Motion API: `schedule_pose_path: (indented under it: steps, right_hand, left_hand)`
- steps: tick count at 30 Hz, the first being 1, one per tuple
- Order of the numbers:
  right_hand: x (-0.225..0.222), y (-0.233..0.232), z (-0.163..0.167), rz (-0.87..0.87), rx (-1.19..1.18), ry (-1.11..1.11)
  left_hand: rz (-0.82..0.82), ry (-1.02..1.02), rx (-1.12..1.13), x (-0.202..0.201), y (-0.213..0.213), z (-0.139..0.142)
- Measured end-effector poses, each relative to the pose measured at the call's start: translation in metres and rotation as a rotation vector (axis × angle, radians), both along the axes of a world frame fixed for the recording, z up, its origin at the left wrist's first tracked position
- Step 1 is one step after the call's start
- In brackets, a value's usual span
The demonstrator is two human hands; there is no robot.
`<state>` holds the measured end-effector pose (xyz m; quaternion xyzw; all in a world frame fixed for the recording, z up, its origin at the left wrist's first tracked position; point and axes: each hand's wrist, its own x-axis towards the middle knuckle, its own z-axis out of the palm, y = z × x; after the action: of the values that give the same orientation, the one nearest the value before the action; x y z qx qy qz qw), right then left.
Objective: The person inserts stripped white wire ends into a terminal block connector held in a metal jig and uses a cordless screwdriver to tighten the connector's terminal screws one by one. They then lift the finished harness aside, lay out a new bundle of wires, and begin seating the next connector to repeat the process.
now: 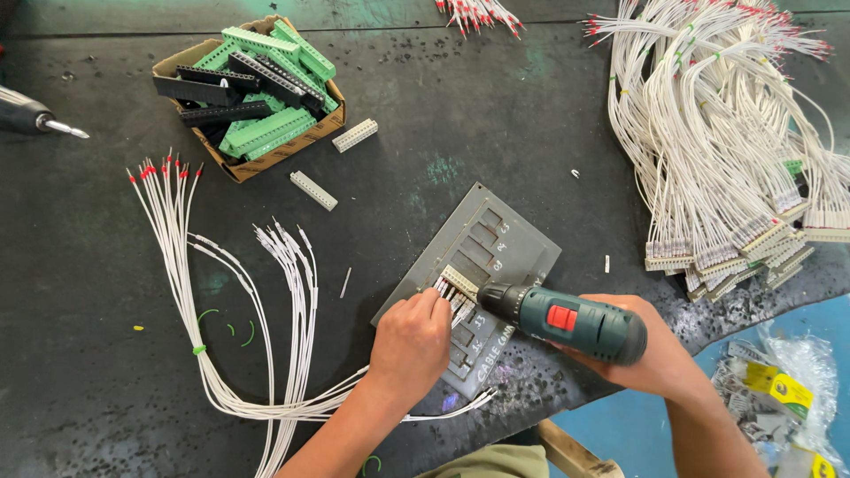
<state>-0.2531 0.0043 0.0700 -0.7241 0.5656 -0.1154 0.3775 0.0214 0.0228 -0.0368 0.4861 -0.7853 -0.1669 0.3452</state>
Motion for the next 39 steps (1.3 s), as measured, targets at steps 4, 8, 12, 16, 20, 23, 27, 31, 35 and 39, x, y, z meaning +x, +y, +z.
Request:
schedule_pose_path:
  steps: [4, 8, 12, 16, 20, 23, 27, 31, 35, 39]
  right_hand:
    - [0.018, -0.014, 0.025, 0.083, -0.030, 0.193]
    - [0.033, -0.038, 0.050, 0.250, -0.094, 0.345]
    - [0.053, -0.059, 0.067, 0.382, -0.066, 0.521]
    - [0.070, -0.068, 0.077, 0.444, -0.043, 0.651]
    - [0.077, -0.066, 0.081, 0.436, -0.024, 0.698]
    - [0.072, -0.062, 0.078, 0.426, -0.037, 0.687]
    - [0.046, -0.048, 0.061, 0.375, -0.063, 0.618]
    - [0.003, -0.028, 0.024, 0.241, -0.077, 0.214]
    - [-0.024, -0.008, -0.031, 0.138, -0.244, -0.064]
    - [-0.041, -0.005, -0.064, 0.016, 0.043, -0.304]
  left_hand:
    - [-0.007, -0.001, 0.002, 0.001, 0.000, 0.000]
    - [-0.006, -0.005, -0.002, 0.001, 0.000, 0.000]
    - [-0.004, -0.013, -0.007, -0.001, 0.001, -0.001]
    - [-0.002, -0.018, 0.003, -0.001, 0.001, -0.002]
    - [0.015, -0.024, 0.006, -0.002, 0.001, 0.003]
    - [0.020, -0.060, -0.018, -0.002, 0.002, 0.010]
    - [-0.014, -0.097, -0.189, 0.000, 0.016, 0.018]
    - [-0.398, -0.021, 0.104, 0.003, 0.038, 0.020]
    - [-0.575, -0.211, 0.125, 0.002, 0.050, 0.019]
    - [-0.585, -0.071, 0.195, 0.004, 0.050, 0.018]
